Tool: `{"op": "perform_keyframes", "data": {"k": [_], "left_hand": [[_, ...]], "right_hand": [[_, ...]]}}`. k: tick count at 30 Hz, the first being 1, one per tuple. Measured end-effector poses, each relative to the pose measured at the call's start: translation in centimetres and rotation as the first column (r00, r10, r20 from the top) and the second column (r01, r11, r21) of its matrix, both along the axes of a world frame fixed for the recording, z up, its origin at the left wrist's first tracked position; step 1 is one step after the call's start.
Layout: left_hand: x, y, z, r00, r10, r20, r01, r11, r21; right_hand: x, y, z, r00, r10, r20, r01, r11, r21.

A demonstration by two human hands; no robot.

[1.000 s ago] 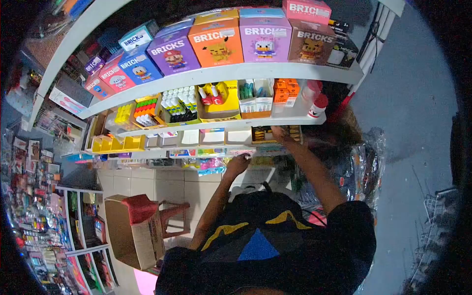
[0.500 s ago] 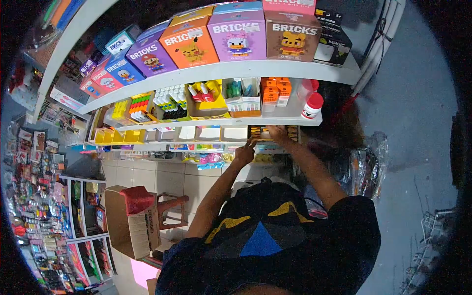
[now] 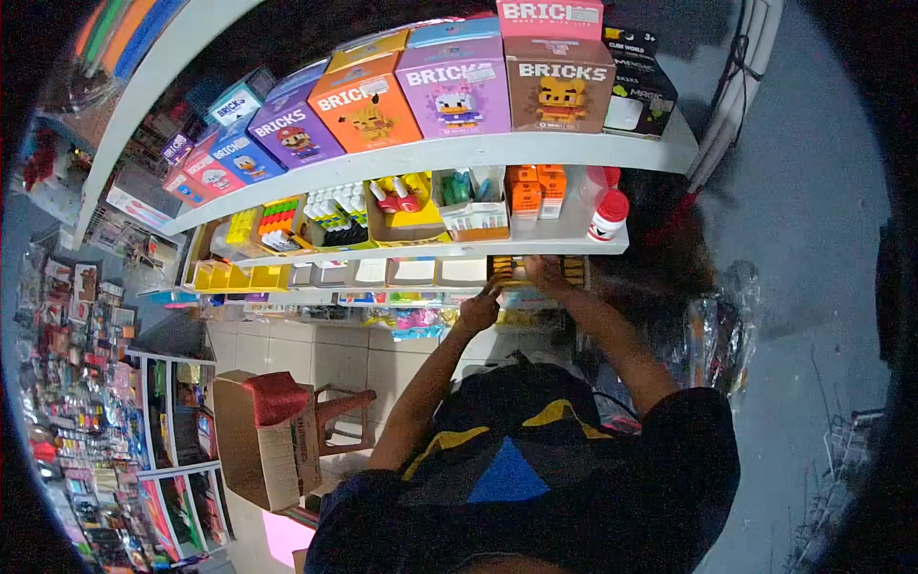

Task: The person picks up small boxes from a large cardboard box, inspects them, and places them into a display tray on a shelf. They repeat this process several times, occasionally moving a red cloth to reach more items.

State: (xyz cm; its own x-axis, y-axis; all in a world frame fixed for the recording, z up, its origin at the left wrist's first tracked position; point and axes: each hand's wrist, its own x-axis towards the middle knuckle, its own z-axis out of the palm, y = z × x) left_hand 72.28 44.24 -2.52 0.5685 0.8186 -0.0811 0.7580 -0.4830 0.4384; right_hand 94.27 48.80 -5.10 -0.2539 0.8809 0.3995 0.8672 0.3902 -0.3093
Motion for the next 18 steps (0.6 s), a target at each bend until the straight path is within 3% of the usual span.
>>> {"op": "perform_keyframes", "data": {"k": [3,4,5,6,7,8,12,13,14,16,18], "left_hand": [[-0.1,0.3,-1.1,0.973,-0.005,0.229,0.007,1.0,-0.008],[0.2,0.7,-2.2,0.942,-0.048,0.333,-0.018,0.981,0.191],[0.5,0.4,-1.0,0.875,0.154,0.458,-0.091,0.984,-0.156],[0.8,-0.3,1.5,0.784,0.381,0.49,-0.109,0.862,-0.495],[1.2,-0.6,3.0,0.682,0.595,0.425,-0.071,0.632,-0.772],[1.7,0.0,2.4,0.59,0.715,0.376,-0.002,0.467,-0.884],[5.2,-1.7,3.0,0.22,0.801,0.557,0.243,0.508,-0.826],[5.7,-2.1,3.1,0.291,0.725,0.625,0.18,0.6,-0.779],[6.1,-2.4,2.3,0.364,0.639,0.677,0.125,0.687,-0.716],[7.0,-2.9,2.9,0.323,0.78,0.536,0.218,0.489,-0.844],[8.0,-3.4,2.5,0.339,0.786,0.517,0.196,0.479,-0.856]], "right_hand": [[-0.9,-2.4,4.2,0.998,-0.056,-0.01,0.054,0.988,-0.142],[-1.3,-3.3,6.2,0.996,-0.066,-0.064,0.054,0.983,-0.175],[-1.7,-4.2,8.0,0.972,-0.081,-0.22,0.039,0.981,-0.189],[-1.6,-5.0,8.4,0.9,-0.046,-0.433,-0.141,0.91,-0.39],[-2.2,-5.9,8.4,0.867,-0.118,-0.484,-0.117,0.896,-0.429],[-3.1,-7.0,8.3,0.827,-0.191,-0.528,-0.094,0.88,-0.465],[-3.6,-10.7,8.6,0.695,-0.293,-0.657,-0.108,0.861,-0.498],[-3.3,-11.5,8.7,0.664,-0.301,-0.685,-0.12,0.861,-0.495],[-2.9,-12.0,7.2,0.733,-0.276,-0.622,-0.08,0.873,-0.482],[-1.7,-12.7,5.4,0.712,-0.281,-0.643,-0.045,0.896,-0.442],[-0.6,-13.1,6.1,0.735,-0.321,-0.597,0.011,0.887,-0.462]]}}
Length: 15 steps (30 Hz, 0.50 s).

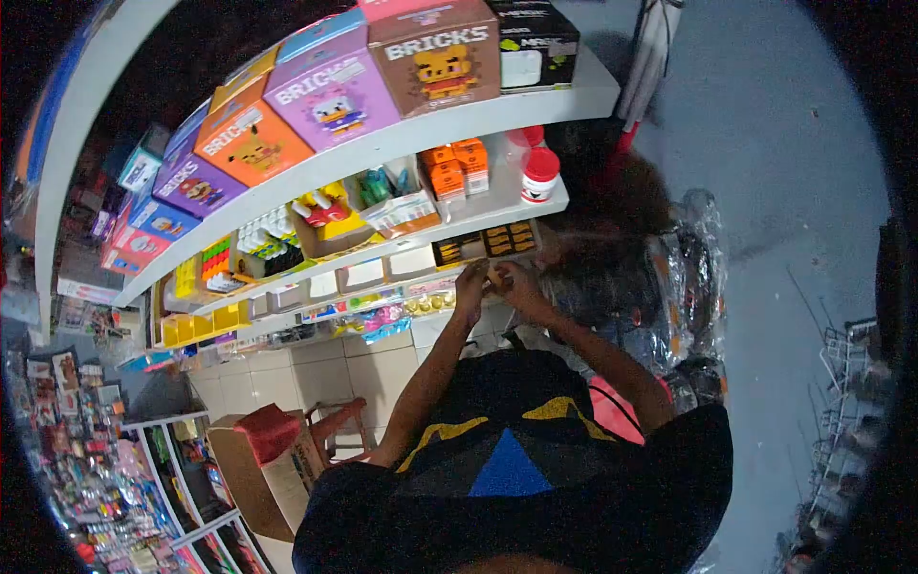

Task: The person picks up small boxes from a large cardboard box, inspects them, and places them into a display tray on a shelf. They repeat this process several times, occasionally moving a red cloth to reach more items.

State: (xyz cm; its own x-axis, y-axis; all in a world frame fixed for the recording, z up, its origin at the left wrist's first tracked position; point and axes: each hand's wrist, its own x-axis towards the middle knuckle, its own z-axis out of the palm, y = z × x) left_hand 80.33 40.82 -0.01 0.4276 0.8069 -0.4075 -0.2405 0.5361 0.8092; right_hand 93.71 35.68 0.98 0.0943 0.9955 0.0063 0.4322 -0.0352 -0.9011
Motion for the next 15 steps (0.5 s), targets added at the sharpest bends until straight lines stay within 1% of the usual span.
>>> {"op": "perform_keyframes", "data": {"k": [1,2,4,5,6,7,9,10,11,13,14,15], "left_hand": [[0.5,-0.2,-0.2,1.0,0.001,-0.013,-0.001,1.0,-0.005],[0.8,-0.3,-0.4,0.999,-0.034,0.005,0.034,0.999,0.007],[0.9,-0.3,-0.9,0.995,-0.097,0.039,0.096,0.995,0.036],[0.9,-0.3,-1.1,0.989,-0.138,0.056,0.138,0.99,0.002],[0.7,0.0,-1.3,0.982,-0.174,0.074,0.177,0.984,-0.028],[0.4,0.5,-1.3,0.974,-0.206,0.092,0.212,0.976,-0.054],[-0.3,0.6,-0.5,0.961,-0.266,-0.078,0.264,0.964,-0.039],[-0.8,0.6,0.0,0.943,-0.291,-0.164,0.288,0.957,-0.038],[-1.7,0.5,-0.1,0.939,-0.291,-0.18,0.29,0.956,-0.033],[-4.1,0.0,-0.8,0.932,-0.29,-0.218,0.293,0.956,-0.021],[-5.4,-0.5,-2.5,0.937,-0.251,-0.243,0.248,0.968,-0.044],[-7.0,-1.1,-4.3,0.949,-0.216,-0.231,0.204,0.976,-0.072]], "right_hand": [[0.8,-0.2,0.4,0.998,-0.011,0.059,0.014,0.999,-0.046],[1.3,-0.5,0.8,0.993,-0.016,0.116,0.027,0.995,-0.091],[2.9,-1.1,0.1,0.977,0.019,0.212,-0.024,0.999,0.022],[3.4,-1.2,0.4,0.965,0.038,0.261,-0.059,0.995,0.076],[3.8,-0.7,0.6,0.998,-0.013,0.056,0.01,0.998,0.059],[4.3,0.6,1.0,0.987,-0.065,-0.15,0.07,0.997,0.03],[5.9,2.6,1.2,0.994,-0.037,-0.099,0.042,0.998,0.054],[7.6,3.3,1.1,0.987,0.034,0.159,-0.051,0.993,0.105],[8.9,4.1,0.8,0.909,0.09,0.407,-0.156,0.979,0.132],[10.6,6.3,-0.8,0.915,0.129,0.383,-0.096,0.99,-0.105],[11.0,7.0,-1.5,0.918,0.146,0.369,-0.066,0.973,-0.223],[10.9,7.1,-1.9,0.898,0.107,0.426,-0.066,0.992,-0.109]]}}
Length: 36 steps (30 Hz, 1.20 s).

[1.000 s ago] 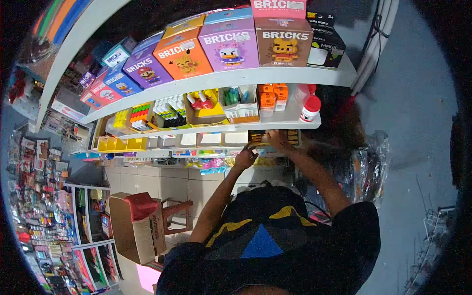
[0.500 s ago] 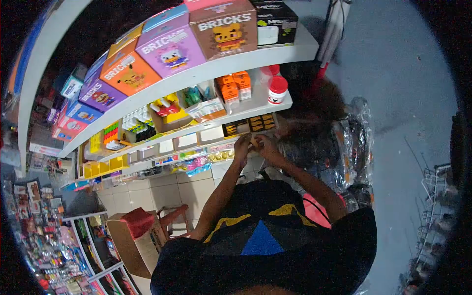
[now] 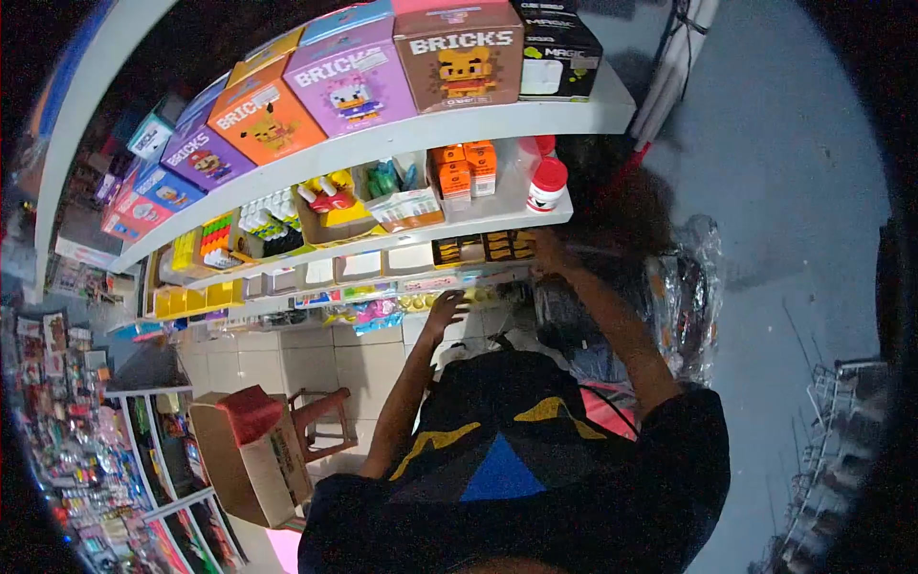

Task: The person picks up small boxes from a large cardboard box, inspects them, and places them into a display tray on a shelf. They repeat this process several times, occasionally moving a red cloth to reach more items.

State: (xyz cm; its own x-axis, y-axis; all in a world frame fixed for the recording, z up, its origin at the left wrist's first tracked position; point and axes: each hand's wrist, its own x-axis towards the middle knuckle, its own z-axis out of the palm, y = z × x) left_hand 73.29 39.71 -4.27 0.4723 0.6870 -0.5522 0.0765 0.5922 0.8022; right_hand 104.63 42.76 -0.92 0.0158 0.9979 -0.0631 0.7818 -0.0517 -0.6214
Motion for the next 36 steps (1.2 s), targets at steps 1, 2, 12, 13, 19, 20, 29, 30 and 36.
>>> {"op": "perform_keyframes", "data": {"k": [1,2,12,13,19,20,29,30,36], "left_hand": [[-1.8,-0.8,-1.6,0.999,0.044,0.005,-0.044,0.999,-0.029],[-3.4,-1.8,-2.4,0.996,0.087,0.01,-0.086,0.995,-0.057],[-15.1,-19.3,-13.7,0.904,0.426,0.021,-0.42,0.897,-0.137],[-15.7,-20.6,-13.7,0.916,0.397,-0.054,-0.401,0.9,-0.175],[-16.4,-23.8,-11.7,0.936,0.177,-0.304,-0.303,0.844,-0.443],[-16.6,-23.8,-11.8,0.939,0.181,-0.293,-0.307,0.826,-0.472],[-17.9,-19.1,-11.0,0.804,0.31,-0.507,-0.318,0.945,0.074],[-18.0,-18.5,-10.5,0.823,0.353,-0.445,-0.349,0.932,0.093],[-20.7,-21.5,-11.0,0.849,0.349,-0.396,-0.328,0.937,0.122]], "right_hand": [[-0.1,-0.1,-0.3,0.999,0.004,0.045,-0.009,0.993,0.119],[-0.1,0.2,-0.6,0.996,0.001,0.089,-0.023,0.971,0.238],[1.7,3.9,-4.8,0.994,0.063,0.095,-0.085,0.964,0.252],[1.4,3.6,-4.3,0.993,0.058,0.104,-0.088,0.945,0.316],[2.1,3.0,-6.6,0.986,0.031,-0.166,-0.015,0.995,0.094],[2.2,3.3,-6.5,0.99,0.057,-0.129,-0.044,0.994,0.103],[0.1,2.1,-4.6,0.995,0.06,-0.081,-0.022,0.913,0.408],[-0.8,1.3,-2.9,0.996,0.045,-0.079,0.002,0.857,0.515],[-7.3,-5.0,-5.7,0.976,0.214,-0.041,-0.169,0.861,0.479]]}}
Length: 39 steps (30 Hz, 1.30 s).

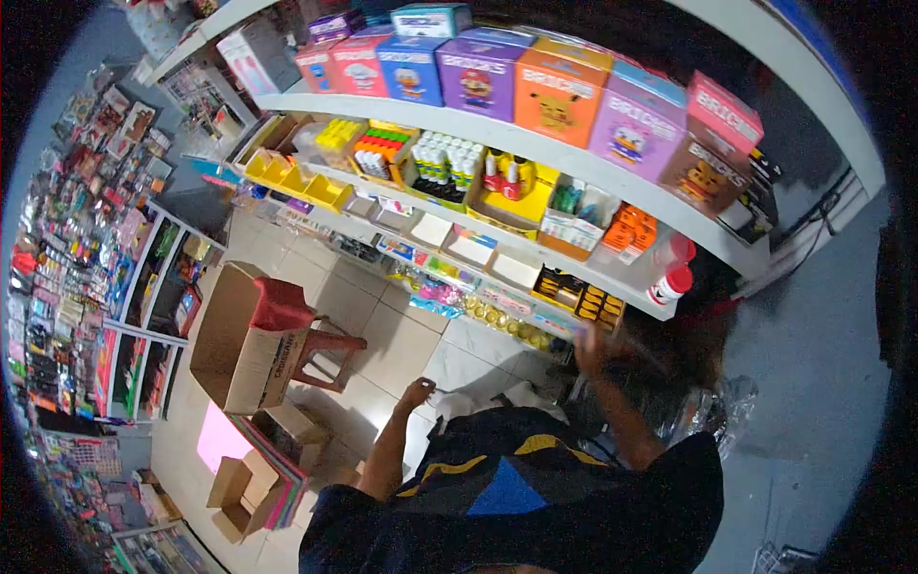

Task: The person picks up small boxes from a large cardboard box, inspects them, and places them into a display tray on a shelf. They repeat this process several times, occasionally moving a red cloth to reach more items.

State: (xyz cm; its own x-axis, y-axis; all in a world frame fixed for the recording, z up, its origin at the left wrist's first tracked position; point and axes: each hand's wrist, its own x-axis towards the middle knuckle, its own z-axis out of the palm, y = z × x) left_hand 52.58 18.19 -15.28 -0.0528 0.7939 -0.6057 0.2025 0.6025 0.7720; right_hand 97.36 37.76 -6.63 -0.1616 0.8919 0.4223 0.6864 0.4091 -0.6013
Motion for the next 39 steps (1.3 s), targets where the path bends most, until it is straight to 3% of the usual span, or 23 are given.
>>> {"op": "perform_keyframes", "data": {"k": [1,2,3,4,6,7,9,11,12,14,15,16,19,23,28,30,32,33,37,38,39], "left_hand": [[0.0,-0.8,1.2,0.99,-0.054,-0.127,0.044,0.996,-0.083],[-0.7,-1.9,0.2,0.996,-0.02,-0.088,0.006,0.988,-0.157],[-1.9,-3.8,-1.6,0.999,0.018,-0.052,-0.029,0.972,-0.232],[-2.8,-6.0,-2.7,0.998,0.059,-0.018,-0.061,0.948,-0.312],[-3.6,-9.9,-2.6,0.972,0.235,0.011,-0.219,0.921,-0.321],[-5.5,-12.5,-5.0,0.879,0.371,0.299,-0.249,0.893,-0.375],[-5.7,-16.0,-5.1,0.844,0.44,0.308,-0.341,0.882,-0.324],[-5.5,-19.0,-4.0,0.826,0.498,0.265,-0.426,0.859,-0.284],[-4.7,-19.2,-2.6,0.862,0.507,-0.013,-0.478,0.803,-0.357],[-5.1,-23.3,-3.2,0.787,0.585,0.197,-0.56,0.811,-0.168],[-4.6,-23.7,-1.9,0.74,0.665,0.094,-0.624,0.733,-0.271],[-4.6,-25.5,-3.6,0.665,0.722,0.191,-0.685,0.691,-0.23],[-3.1,-26.0,0.0,0.547,0.836,-0.038,-0.76,0.477,-0.441],[-1.5,-29.3,-0.3,0.438,0.899,0.011,-0.811,0.401,-0.427],[1.0,-30.6,-1.0,0.221,0.975,0.02,-0.876,0.207,-0.436],[1.7,-31.0,-0.5,0.218,0.975,0.047,-0.872,0.216,-0.438],[1.7,-30.9,-0.2,0.228,0.972,0.059,-0.857,0.229,-0.462],[1.7,-30.9,-0.8,0.165,0.986,0.036,-0.868,0.162,-0.47],[-1.4,-31.2,-6.8,0.182,0.983,0.035,-0.931,0.184,-0.315],[-3.3,-30.6,-5.4,0.066,0.993,0.099,-0.973,0.086,-0.213],[-5.9,-30.0,-4.7,0.092,0.995,-0.025,-0.98,0.086,-0.178]], "right_hand": [[-1.8,-0.9,0.2,0.993,0.114,-0.024,-0.115,0.992,-0.058],[-3.7,-1.8,0.4,0.974,0.221,-0.059,-0.226,0.967,-0.119],[-6.3,-2.9,1.7,0.955,0.297,0.007,-0.296,0.953,-0.061],[-8.2,-3.4,1.5,0.928,0.371,0.042,-0.363,0.923,-0.125],[-11.6,-4.1,0.8,0.849,0.52,0.095,-0.484,0.837,-0.256],[-13.2,-4.2,1.0,0.833,0.553,0.033,-0.517,0.798,-0.31],[-16.6,-4.0,0.9,0.781,0.617,-0.094,-0.597,0.694,-0.403],[-19.6,-3.2,-1.2,0.748,0.66,-0.069,-0.588,0.611,-0.531],[-21.0,-2.8,-3.3,0.721,0.69,-0.056,-0.582,0.56,-0.59],[-23.0,-2.3,-8.0,0.689,0.724,-0.033,-0.588,0.532,-0.61],[-23.7,-1.7,-10.0,0.637,0.771,-0.022,-0.614,0.489,-0.619],[-24.9,-1.3,-11.2,0.585,0.811,-0.012,-0.637,0.449,-0.627],[-29.8,-1.2,-10.6,0.577,0.81,0.102,-0.522,0.462,-0.717],[-36.7,-1.5,-9.9,0.56,0.828,0.021,-0.51,0.365,-0.779],[-43.7,-2.3,-9.5,0.33,0.943,0.039,-0.584,0.236,-0.776],[-46.6,-2.8,-8.3,0.251,0.968,0.031,-0.587,0.178,-0.79],[-48.5,-3.7,-7.8,0.286,0.958,-0.002,-0.618,0.182,-0.765],[-49.7,-3.7,-9.1,0.267,0.964,0.01,-0.605,0.176,-0.777],[-54.0,-3.2,-10.2,0.229,0.969,-0.089,-0.686,0.096,-0.721],[-55.7,-3.5,-9.2,0.238,0.967,-0.086,-0.716,0.115,-0.689],[-57.6,-3.6,-7.7,0.249,0.965,-0.085,-0.744,0.134,-0.655]]}}
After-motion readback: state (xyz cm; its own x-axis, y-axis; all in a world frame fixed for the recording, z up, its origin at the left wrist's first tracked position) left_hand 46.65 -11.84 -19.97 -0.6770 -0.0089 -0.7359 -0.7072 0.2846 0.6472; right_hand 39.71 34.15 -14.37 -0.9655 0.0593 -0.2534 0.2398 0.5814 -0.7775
